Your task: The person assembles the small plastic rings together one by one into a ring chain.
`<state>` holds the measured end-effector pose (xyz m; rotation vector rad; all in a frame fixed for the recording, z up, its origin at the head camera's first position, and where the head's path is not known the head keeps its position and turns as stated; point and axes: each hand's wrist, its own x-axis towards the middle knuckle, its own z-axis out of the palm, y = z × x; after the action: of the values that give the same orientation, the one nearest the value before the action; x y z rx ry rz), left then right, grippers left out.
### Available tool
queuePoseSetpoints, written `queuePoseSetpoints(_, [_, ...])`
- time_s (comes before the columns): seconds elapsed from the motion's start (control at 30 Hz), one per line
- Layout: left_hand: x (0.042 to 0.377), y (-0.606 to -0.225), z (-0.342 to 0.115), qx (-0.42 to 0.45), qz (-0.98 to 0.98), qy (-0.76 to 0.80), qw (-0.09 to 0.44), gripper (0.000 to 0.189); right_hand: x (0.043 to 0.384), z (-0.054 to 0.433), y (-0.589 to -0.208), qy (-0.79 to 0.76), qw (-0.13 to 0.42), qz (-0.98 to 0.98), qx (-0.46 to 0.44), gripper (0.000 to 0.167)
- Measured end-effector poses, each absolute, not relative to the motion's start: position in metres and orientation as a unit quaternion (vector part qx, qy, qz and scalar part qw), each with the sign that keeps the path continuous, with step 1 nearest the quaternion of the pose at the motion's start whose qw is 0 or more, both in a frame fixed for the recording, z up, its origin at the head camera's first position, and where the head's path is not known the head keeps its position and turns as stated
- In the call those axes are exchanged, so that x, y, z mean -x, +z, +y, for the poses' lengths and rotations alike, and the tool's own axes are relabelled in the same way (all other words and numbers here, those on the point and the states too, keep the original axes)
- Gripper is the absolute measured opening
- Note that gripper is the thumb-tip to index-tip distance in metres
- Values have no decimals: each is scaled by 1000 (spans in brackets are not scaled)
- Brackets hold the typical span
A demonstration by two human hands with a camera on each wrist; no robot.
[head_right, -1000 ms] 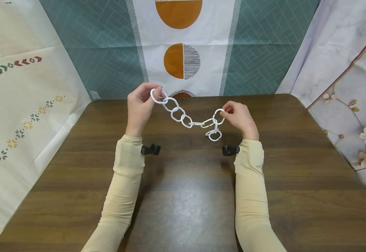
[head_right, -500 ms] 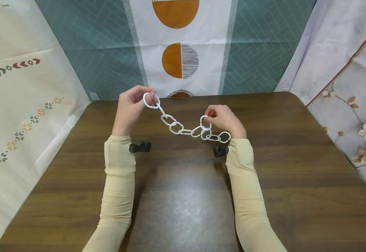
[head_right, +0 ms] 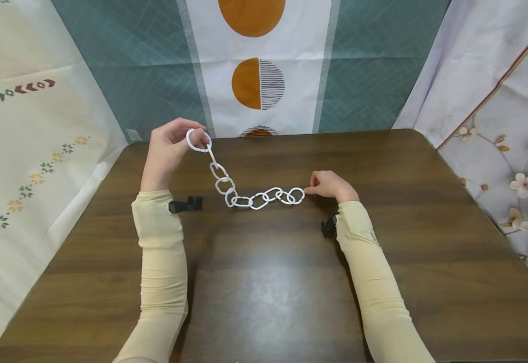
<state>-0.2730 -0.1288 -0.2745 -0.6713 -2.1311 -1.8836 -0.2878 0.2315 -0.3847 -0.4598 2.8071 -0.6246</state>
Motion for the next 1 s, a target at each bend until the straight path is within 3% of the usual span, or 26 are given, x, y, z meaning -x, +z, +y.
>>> queuePoseSetpoints(0.37, [278,-290,-159,239,-757,-604,63,22,289,238,-394,-166,138,960,177,12])
queuePoseSetpoints(0.67, [297,-318,-198,232,-824,-515,-49,21,270,305,-387,-226,103,960,131,16])
queuePoseSetpoints(1.0, [312,-361,-214,243,-884,-372,-145,14,265,353,-383,-261,149,948,100,16])
